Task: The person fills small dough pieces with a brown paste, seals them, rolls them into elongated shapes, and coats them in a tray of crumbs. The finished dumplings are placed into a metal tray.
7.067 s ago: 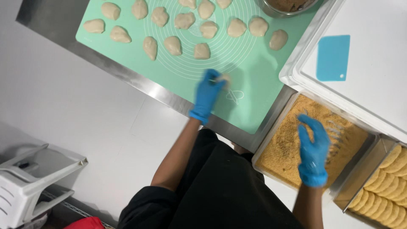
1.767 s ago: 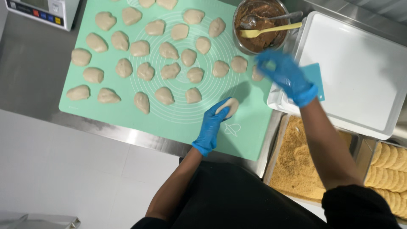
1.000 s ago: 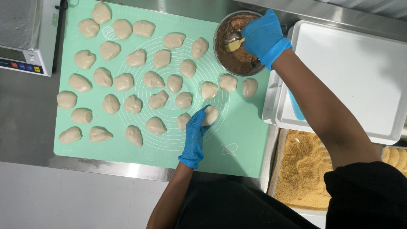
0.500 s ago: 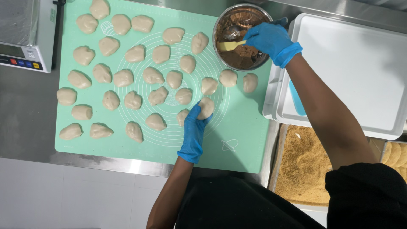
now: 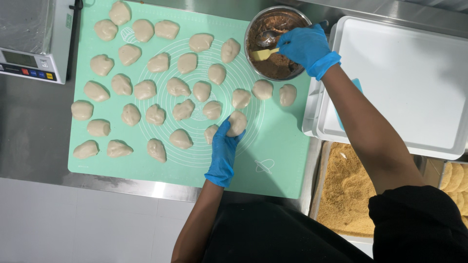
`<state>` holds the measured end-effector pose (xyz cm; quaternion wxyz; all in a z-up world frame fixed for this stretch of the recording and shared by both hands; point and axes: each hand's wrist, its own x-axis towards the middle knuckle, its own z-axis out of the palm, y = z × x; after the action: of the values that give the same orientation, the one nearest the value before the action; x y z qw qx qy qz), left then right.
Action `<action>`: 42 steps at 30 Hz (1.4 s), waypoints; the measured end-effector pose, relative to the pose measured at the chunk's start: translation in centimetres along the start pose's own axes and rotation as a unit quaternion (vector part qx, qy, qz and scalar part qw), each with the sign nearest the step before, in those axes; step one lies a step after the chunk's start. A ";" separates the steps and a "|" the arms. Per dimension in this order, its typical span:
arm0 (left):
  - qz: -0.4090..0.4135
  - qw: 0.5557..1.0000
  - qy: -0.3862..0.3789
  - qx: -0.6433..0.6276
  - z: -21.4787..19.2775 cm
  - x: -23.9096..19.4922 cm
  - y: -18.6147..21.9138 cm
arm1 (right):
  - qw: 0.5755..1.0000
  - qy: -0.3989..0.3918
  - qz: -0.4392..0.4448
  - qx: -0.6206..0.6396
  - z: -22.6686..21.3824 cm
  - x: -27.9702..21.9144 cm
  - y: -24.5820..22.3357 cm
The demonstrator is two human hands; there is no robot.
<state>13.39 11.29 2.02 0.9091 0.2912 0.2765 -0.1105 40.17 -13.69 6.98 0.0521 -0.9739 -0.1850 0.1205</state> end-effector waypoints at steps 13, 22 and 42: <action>0.001 0.999 -0.033 0.021 0.9 0.0 0.3 | 0.994 0.067 0.051 0.064 0.2 -2.3 1.8; -0.003 0.999 -0.036 0.009 0.3 -0.2 -0.5 | 0.970 0.050 0.115 0.209 2.3 -1.3 0.2; -0.055 0.939 -0.170 -0.295 5.2 -2.6 3.3 | 0.907 0.200 -0.062 0.364 -1.9 -21.7 -13.9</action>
<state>14.75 10.99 8.61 0.9803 -0.0291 0.1536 -0.1211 16.24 -9.01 15.49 0.4465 -0.8774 -0.1743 -0.0216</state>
